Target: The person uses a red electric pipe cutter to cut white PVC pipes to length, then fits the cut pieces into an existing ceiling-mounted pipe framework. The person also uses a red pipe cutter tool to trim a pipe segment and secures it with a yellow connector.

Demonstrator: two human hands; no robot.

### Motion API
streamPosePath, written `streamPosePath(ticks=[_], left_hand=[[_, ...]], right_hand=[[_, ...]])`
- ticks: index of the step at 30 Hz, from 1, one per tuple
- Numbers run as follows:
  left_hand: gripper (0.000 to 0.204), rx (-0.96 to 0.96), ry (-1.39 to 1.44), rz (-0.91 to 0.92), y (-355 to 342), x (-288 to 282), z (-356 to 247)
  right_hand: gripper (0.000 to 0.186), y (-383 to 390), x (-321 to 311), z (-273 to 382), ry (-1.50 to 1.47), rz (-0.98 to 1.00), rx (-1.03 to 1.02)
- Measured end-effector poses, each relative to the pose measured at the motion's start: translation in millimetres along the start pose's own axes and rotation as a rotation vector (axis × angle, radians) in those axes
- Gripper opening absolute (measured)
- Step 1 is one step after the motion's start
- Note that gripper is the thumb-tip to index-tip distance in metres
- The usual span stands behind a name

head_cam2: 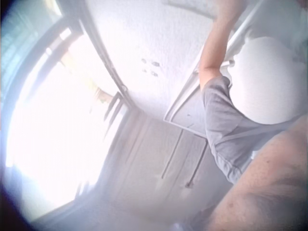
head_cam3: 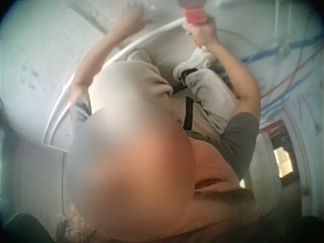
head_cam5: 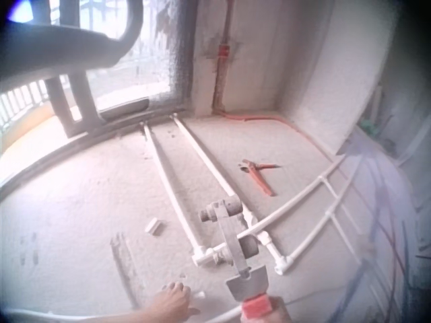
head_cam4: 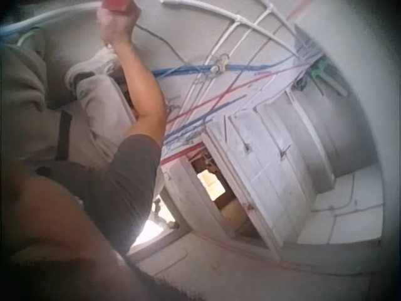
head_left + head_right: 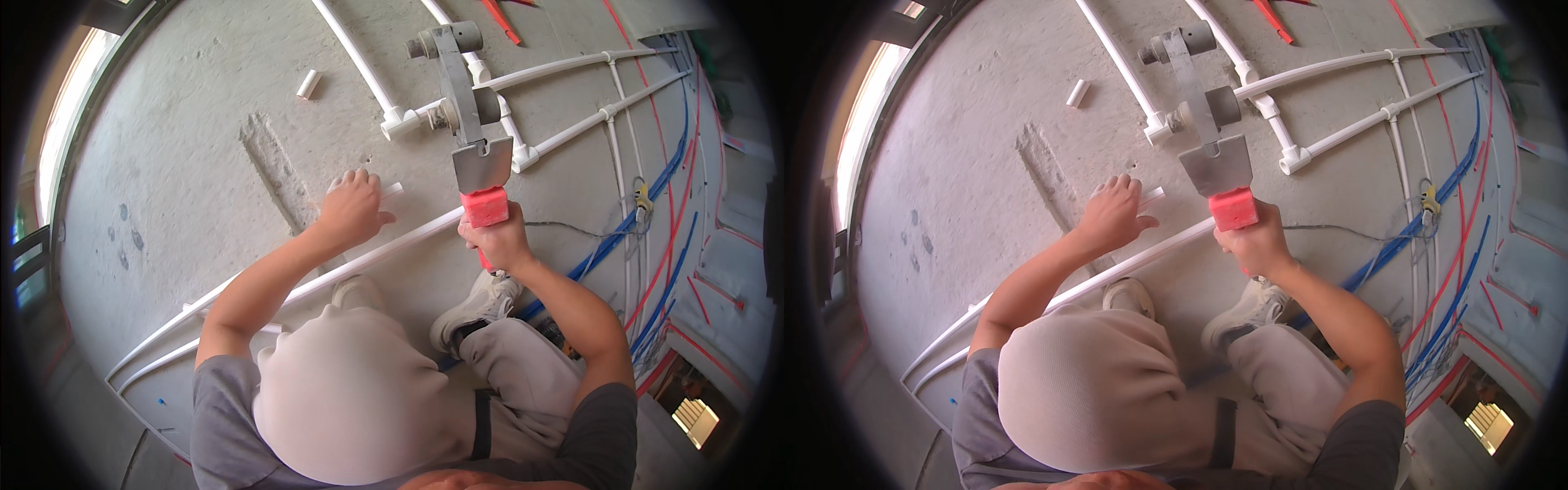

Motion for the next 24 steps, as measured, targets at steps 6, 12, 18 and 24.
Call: streamPosePath(ticks=[6,12,18,24], left_hand=[[0.03,-0.206,0.19,0.301,-28,10,31],[0.025,-0.197,0.717,0.503,-15,7,53],[0.031,-0.229,0.682,0.475,-13,14,46],[0.034,-0.223,0.717,0.483,-15,15,46]], right_hand=[[0.009,10,-30,-2,0.068,-0.009,-0.006],[0.008,49,-110,-46,-0.005,-0.346,0.04],[0.011,35,-150,-114,-0.475,-0.803,0.058],[0.01,29,-169,-160,-0.661,-0.806,0.196]])
Point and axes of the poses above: each hand's wrist, its own y-axis away from the middle knuckle, its own x-axis out of the palm, z = x × y, the point moved 2 cm from there along -y, towards the middle knuckle, and after that the axes turned 12 degrees about z, right-handed, at the moved point
